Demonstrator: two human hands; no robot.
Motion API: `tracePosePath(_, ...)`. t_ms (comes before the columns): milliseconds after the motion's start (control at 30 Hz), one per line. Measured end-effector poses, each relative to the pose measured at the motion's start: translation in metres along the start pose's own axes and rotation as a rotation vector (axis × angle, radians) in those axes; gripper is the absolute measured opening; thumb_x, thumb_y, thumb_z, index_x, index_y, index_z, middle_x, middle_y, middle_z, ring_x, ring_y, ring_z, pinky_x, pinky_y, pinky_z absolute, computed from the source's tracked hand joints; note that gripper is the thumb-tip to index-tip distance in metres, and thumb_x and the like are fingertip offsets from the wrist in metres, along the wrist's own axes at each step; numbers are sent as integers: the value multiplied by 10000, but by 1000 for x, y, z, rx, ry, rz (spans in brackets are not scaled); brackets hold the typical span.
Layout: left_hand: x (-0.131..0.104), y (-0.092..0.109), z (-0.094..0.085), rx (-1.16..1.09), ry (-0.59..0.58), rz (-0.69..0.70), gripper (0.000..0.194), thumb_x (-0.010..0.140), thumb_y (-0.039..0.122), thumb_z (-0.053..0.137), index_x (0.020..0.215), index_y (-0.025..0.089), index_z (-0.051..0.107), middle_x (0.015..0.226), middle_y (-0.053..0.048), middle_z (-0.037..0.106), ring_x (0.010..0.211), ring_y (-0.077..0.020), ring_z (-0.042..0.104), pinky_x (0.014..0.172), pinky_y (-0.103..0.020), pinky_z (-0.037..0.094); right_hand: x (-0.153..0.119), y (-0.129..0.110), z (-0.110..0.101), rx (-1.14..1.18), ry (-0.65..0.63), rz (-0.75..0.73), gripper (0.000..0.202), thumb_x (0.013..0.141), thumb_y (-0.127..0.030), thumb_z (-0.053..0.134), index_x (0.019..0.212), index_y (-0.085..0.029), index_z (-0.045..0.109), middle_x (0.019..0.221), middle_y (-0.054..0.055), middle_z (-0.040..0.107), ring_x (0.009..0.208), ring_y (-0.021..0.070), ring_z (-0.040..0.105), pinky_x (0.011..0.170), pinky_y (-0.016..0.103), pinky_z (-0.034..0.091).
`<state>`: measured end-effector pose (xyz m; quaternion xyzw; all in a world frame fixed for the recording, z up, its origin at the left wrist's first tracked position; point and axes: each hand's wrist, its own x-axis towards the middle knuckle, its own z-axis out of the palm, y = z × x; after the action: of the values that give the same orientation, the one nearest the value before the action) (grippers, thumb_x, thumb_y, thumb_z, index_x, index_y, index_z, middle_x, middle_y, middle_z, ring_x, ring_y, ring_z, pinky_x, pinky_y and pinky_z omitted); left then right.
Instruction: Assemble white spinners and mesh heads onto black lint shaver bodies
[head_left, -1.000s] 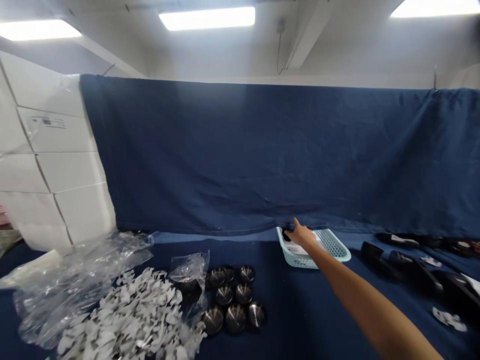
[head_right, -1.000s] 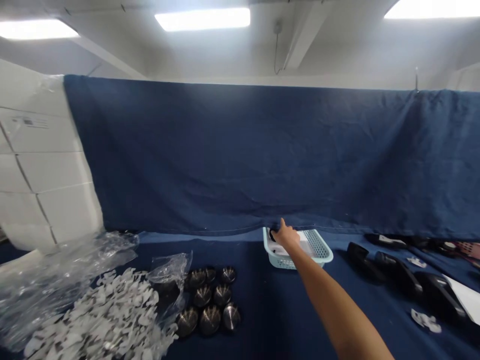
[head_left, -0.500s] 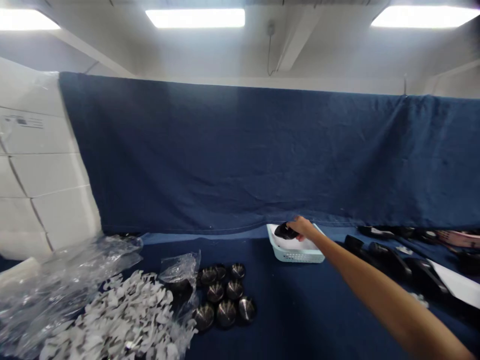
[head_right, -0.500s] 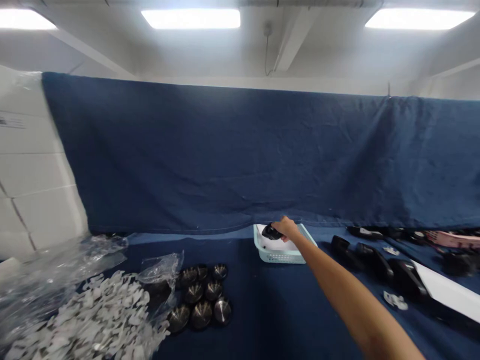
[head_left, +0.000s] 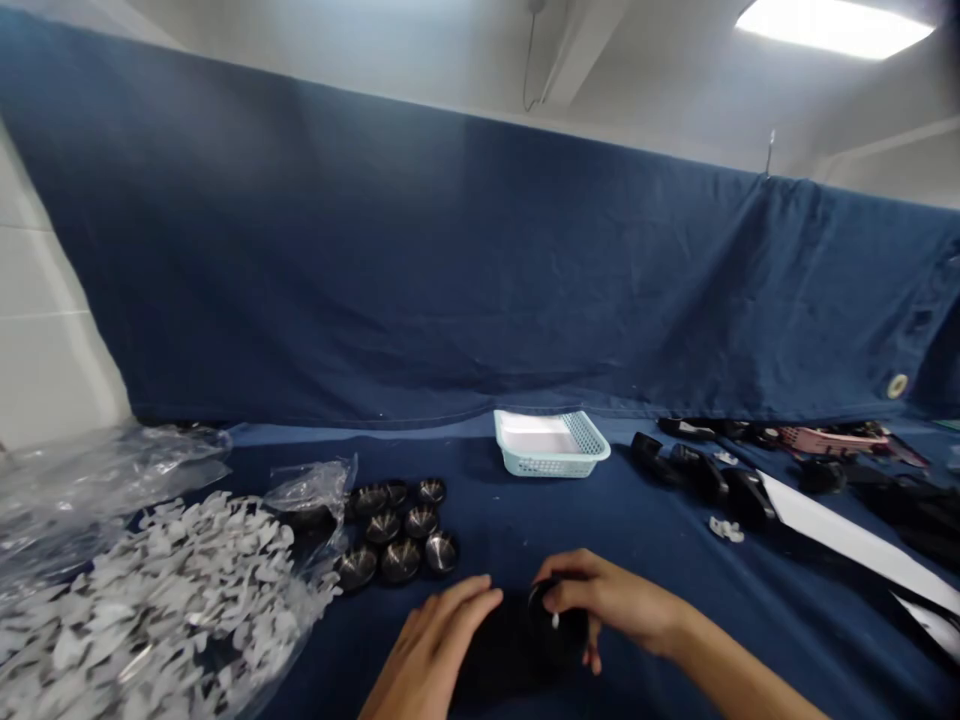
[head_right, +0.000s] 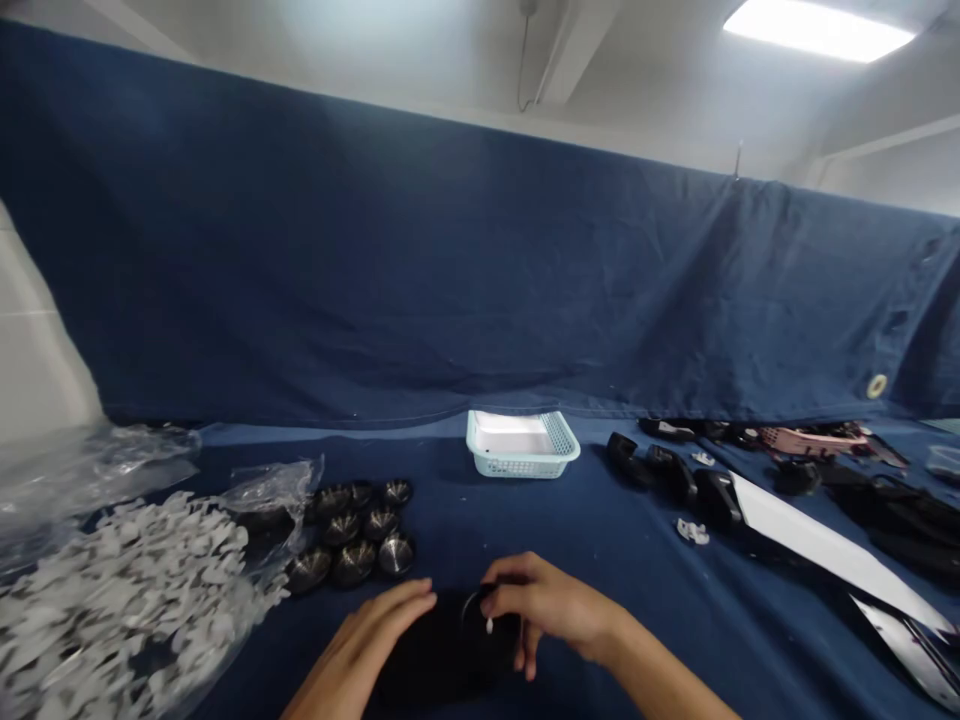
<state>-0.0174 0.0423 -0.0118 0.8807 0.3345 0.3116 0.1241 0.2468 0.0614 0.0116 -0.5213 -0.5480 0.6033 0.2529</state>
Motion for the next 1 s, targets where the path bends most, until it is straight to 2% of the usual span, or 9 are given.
tracePosePath(100, 7, 3, 16, 32, -87, -54, 687, 648, 251, 800, 1276, 265, 522, 1210, -70, 663, 1065, -312, 626, 923, -516, 526, 9, 16, 14, -23, -55, -65, 238, 774, -349, 677, 901, -149, 699, 651, -11, 609, 444, 89, 554, 384, 182, 473)
tracePosePath(200, 4, 5, 17, 44, -139, -78, 585, 644, 210, 773, 1195, 249, 579, 1184, -57, 665, 1043, -306, 616, 911, -500, 516, 14, 26, 18, -38, 77, -181, 389, 872, -504, 577, 1068, -183, 679, 834, 41, 647, 580, 133, 601, 436, 222, 503)
tracePosePath(267, 2, 4, 14, 40, -158, -87, 532, 643, 222, 781, 1144, 249, 603, 1186, -49, 657, 1046, -297, 608, 902, -471, 515, 14, 31, 18, -61, 227, -308, 432, 911, -549, 508, 1167, -223, 632, 1043, 81, 634, 850, 205, 638, 657, 314, 567)
tracePosePath(300, 2, 4, 14, 37, -163, -93, 520, 634, 221, 790, 1121, 250, 612, 1186, -45, 654, 1047, -292, 607, 900, -455, 515, 13, 33, 19, -78, 291, -378, 416, 920, -547, 501, 1166, -237, 630, 1125, 86, 611, 1000, 230, 604, 821, 359, 542)
tracePosePath(333, 2, 3, 13, 36, -162, -99, 520, 621, 213, 798, 1106, 252, 616, 1192, -40, 647, 1049, -287, 605, 901, -444, 513, 12, 35, 19, -96, 337, -444, 382, 923, -534, 509, 1136, -247, 645, 1180, 83, 588, 1119, 243, 548, 967, 387, 464)
tracePosePath(400, 1, 2, 14, 44, -159, -103, 540, 607, 208, 810, 1108, 262, 616, 1216, -35, 631, 1050, -284, 605, 905, -437, 512, 10, 37, 20, -131, 358, -539, 319, 929, -503, 523, 1026, -253, 696, 1225, 75, 565, 1216, 251, 479, 1095, 401, 319)
tracePosePath(633, 0, 1, 17, 65, -157, -97, 503, 603, 180, 787, 1073, 238, 618, 1144, -54, 641, 996, -280, 620, 873, -442, 529, 7, 37, 18, -120, 266, -572, 339, 944, -442, 529, 799, -245, 764, 1235, 77, 588, 1171, 270, 535, 985, 411, 392)
tracePosePath(933, 0, 10, 16, 72, -91, -108, 407, 628, 167, 745, 1011, 214, 615, 1081, -66, 656, 948, -283, 630, 844, -488, 525, 10, 38, 15, -86, 254, -550, 387, 940, -439, 535, 719, -225, 769, 1187, 87, 635, 1098, 274, 579, 975, 449, 398)
tracePosePath(1000, 0, 11, 15, 60, -78, -112, 394, 628, 162, 743, 997, 208, 613, 1071, -65, 660, 951, -285, 632, 849, -498, 518, 8, 38, 16, -91, 253, -548, 335, 933, -432, 553, 782, -232, 775, 1208, 86, 625, 1114, 273, 570, 992, 455, 394)
